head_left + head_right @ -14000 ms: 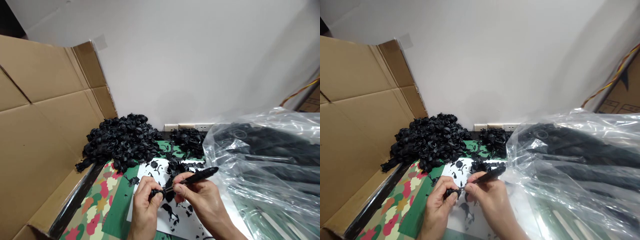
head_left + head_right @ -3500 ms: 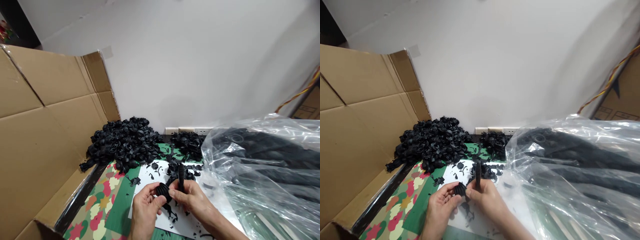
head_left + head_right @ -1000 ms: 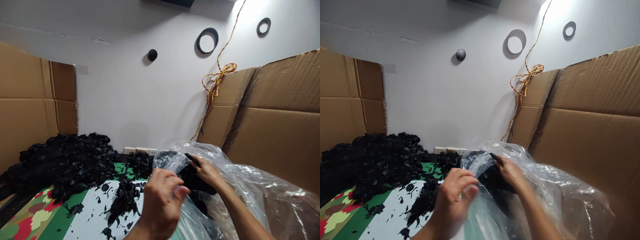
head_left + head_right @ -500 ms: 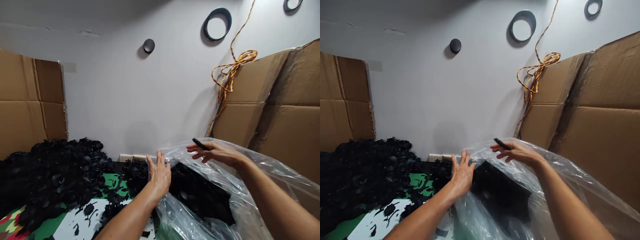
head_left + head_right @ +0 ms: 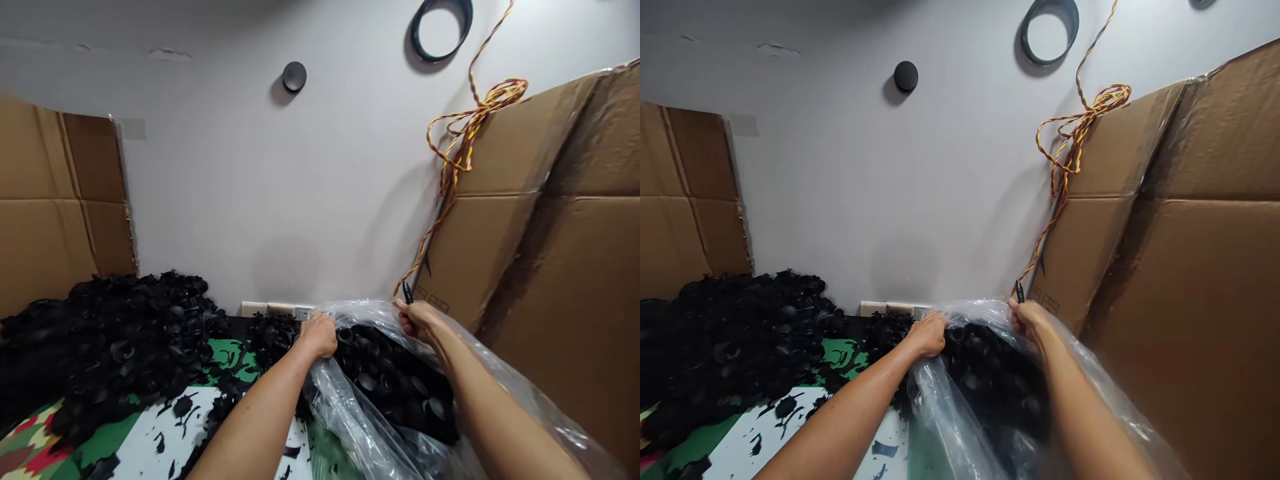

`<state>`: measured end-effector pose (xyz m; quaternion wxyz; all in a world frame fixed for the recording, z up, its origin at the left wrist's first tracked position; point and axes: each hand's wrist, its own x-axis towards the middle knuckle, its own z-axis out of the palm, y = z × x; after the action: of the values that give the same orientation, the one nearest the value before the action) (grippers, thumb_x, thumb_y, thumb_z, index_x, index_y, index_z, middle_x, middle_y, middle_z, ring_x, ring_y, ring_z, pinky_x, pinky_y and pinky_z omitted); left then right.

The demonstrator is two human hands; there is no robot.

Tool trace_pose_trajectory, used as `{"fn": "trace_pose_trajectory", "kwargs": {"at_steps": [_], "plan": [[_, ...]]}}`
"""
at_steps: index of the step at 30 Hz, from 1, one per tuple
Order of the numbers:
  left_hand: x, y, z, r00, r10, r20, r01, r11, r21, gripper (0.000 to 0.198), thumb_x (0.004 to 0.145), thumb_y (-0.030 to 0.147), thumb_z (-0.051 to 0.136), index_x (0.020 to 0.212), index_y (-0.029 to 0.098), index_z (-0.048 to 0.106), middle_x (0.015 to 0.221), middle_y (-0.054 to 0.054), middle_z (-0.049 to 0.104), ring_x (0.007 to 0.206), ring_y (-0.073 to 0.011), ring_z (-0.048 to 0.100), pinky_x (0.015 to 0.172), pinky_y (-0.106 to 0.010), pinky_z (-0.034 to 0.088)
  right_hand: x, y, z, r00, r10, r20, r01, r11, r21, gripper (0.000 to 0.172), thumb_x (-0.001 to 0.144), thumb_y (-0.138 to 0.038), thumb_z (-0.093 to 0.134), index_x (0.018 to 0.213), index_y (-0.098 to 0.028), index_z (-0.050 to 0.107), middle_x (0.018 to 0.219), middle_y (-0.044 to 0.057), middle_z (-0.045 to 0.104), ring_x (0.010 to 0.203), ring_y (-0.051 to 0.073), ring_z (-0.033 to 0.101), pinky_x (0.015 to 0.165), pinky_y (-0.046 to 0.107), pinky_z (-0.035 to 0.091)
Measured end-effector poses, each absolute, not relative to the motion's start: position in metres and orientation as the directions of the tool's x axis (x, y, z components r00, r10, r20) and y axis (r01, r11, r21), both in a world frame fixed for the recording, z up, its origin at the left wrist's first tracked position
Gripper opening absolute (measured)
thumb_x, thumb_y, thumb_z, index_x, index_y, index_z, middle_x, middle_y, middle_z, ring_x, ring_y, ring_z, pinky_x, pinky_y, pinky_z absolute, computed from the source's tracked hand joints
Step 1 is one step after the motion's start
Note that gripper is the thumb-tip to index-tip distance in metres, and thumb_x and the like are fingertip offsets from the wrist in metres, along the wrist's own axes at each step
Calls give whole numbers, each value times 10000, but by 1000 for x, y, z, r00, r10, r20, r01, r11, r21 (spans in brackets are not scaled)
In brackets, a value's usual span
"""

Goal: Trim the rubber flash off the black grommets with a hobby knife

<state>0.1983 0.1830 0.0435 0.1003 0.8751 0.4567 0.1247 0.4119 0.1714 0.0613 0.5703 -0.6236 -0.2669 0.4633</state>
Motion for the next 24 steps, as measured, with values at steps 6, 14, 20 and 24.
{"fn": "trace_pose_trajectory", "kwargs": {"at_steps": [6, 14, 20, 24], "plan": [[191, 171, 65, 492, 865, 101, 697, -460, 550, 278, 880, 283, 547, 1143, 193, 566, 1187, -78, 581, 966, -227, 602, 794, -417, 514, 376, 132, 114, 293, 943, -156, -352, -46, -935, 197, 921, -313, 493, 1005, -162, 586, 914, 25, 631, 692, 123, 607, 607, 284, 525], [88, 128, 100, 330, 909, 255, 532, -402, 745, 244, 877, 301, 549, 1066, 152, 594, 1044, -62, 638, 844, -192, 632, 716, -377, 528, 258, 63, 126, 52, 996, 79, -315, 91, -945, 180, 792, -332, 594, 691, -184, 583, 557, -79, 409, 362, 30, 261, 354, 172, 242], [-9, 56, 64, 121, 979, 167, 623, -206, 755, 126, 702, 197, 584, 592, 176, 642, 558, 11, 605, 569, -170, 577, 569, -278, 404, 180, 35, 70, -71, 990, 120, 68, 125, -990, 140, 628, -306, 671, 655, -174, 634, 512, -54, 459, 451, 95, 360, 450, 239, 276], [-21, 22, 26, 32, 997, 63, 617, -69, 784, 258, 419, 165, 746, 655, 204, 649, 627, 6, 629, 716, -256, 591, 668, -318, 377, 152, 34, 33, -112, 986, 123, 256, 148, -955, 177, 625, -319, 624, 530, -182, 566, 528, -31, 495, 565, 147, 432, 551, 273, 316]]}}
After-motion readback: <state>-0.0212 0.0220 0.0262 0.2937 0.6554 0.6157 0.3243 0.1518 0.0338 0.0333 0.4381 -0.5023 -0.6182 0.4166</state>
